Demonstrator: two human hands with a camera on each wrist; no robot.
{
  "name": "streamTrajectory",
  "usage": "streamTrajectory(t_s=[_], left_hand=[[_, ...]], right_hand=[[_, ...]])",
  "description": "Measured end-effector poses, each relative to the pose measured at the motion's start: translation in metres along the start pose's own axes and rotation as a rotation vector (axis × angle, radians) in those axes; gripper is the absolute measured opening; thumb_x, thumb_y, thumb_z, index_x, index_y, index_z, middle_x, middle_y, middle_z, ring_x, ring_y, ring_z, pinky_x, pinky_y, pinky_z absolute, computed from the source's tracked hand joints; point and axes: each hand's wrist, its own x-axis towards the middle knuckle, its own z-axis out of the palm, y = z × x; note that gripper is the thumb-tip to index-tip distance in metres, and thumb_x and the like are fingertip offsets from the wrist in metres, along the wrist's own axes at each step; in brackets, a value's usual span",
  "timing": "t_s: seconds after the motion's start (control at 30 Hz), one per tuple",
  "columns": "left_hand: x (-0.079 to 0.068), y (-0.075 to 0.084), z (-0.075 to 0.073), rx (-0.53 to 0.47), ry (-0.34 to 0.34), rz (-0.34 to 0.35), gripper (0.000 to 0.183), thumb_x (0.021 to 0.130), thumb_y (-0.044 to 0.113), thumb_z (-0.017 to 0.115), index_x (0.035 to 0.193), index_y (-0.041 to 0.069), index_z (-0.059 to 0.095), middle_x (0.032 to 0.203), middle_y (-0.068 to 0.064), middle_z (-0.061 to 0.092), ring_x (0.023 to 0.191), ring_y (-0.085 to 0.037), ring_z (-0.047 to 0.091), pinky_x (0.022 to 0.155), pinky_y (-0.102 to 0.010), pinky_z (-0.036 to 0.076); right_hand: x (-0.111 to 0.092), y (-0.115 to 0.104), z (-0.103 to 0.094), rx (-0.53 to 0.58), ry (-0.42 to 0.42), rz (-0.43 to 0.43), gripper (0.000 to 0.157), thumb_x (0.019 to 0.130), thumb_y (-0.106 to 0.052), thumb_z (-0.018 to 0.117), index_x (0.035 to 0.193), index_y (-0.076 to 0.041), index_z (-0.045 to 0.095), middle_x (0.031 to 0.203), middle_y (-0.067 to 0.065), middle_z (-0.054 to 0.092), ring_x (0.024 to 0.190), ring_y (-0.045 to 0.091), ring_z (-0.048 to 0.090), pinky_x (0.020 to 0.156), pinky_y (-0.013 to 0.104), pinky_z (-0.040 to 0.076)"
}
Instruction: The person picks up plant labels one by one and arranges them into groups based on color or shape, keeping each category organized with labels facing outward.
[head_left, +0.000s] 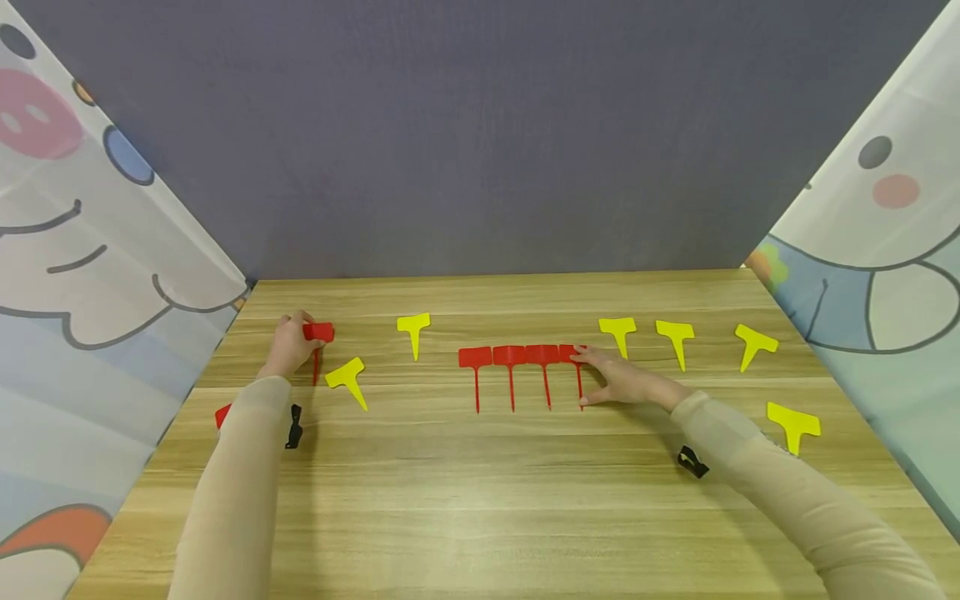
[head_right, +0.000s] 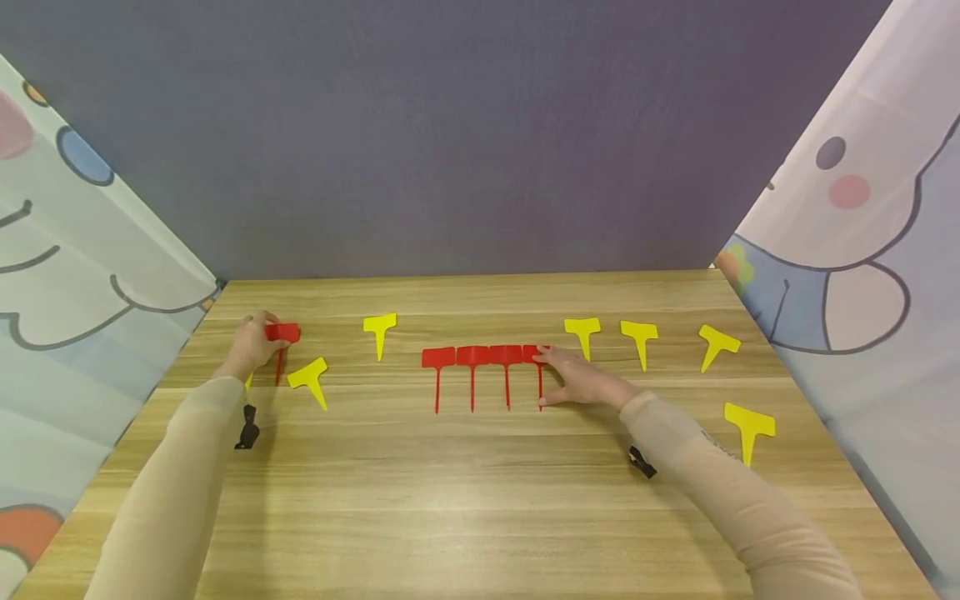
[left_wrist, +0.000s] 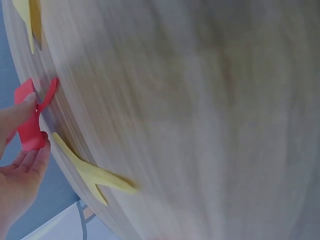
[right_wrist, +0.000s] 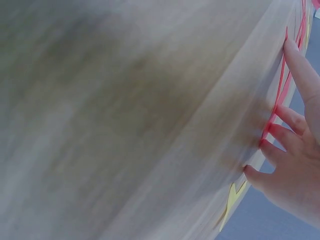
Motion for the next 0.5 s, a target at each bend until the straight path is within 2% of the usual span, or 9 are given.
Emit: streamTrajectory(t_s=[0.13,0.33,0.4,0.5], left_hand=[[-0.0007,-0.001,-0.0006,-0.035,0.03,0.009,0.037,0.079,-0.004,0.059,0.11,-0.012,0.041,0.104,-0.034,0.039,0.094,-0.046,0.042,0.083,-0.053,0.041],[-0.0008,-0.0022,-0.0048,-0.057,0.109,0.069,0.027,0.078,-0.011,0.052,0.104,-0.015,0.05,0.101,-0.036,0.045,0.089,-0.045,0.045,0.077,-0.052,0.041],[-0.0006,-0.0012,-0.0066,-0.072,0.11,0.068,0.024,0.079,-0.01,0.05,0.103,-0.015,0.052,0.101,-0.035,0.047,0.088,-0.044,0.046,0.073,-0.049,0.043],[-0.0004,0.0015,-0.0096,-0.107,0.09,0.038,0.024,0.081,-0.007,0.049,0.103,-0.015,0.054,0.102,-0.035,0.05,0.086,-0.041,0.05,0.064,-0.037,0.046]], right_hand=[[-0.0004,-0.0004,0.0001,0.0,0.001,0.002,0.076,0.075,-0.032,0.069,0.132,0.006,0.034,0.141,0.024,0.021,0.126,0.044,0.019,0.1,0.057,0.02],[-0.0008,-0.0014,-0.0002,-0.004,0.006,0.001,0.076,0.075,-0.031,0.069,0.132,0.006,0.034,0.141,0.024,0.021,0.126,0.044,0.019,0.1,0.056,0.02],[-0.0007,-0.0017,-0.0003,-0.006,0.009,0.0,0.076,0.075,-0.03,0.069,0.131,0.006,0.034,0.141,0.025,0.021,0.126,0.044,0.02,0.1,0.056,0.02],[-0.0003,-0.0017,-0.0002,-0.005,0.009,-0.002,0.075,0.075,-0.029,0.07,0.131,0.007,0.035,0.141,0.025,0.021,0.126,0.044,0.02,0.101,0.055,0.02]])
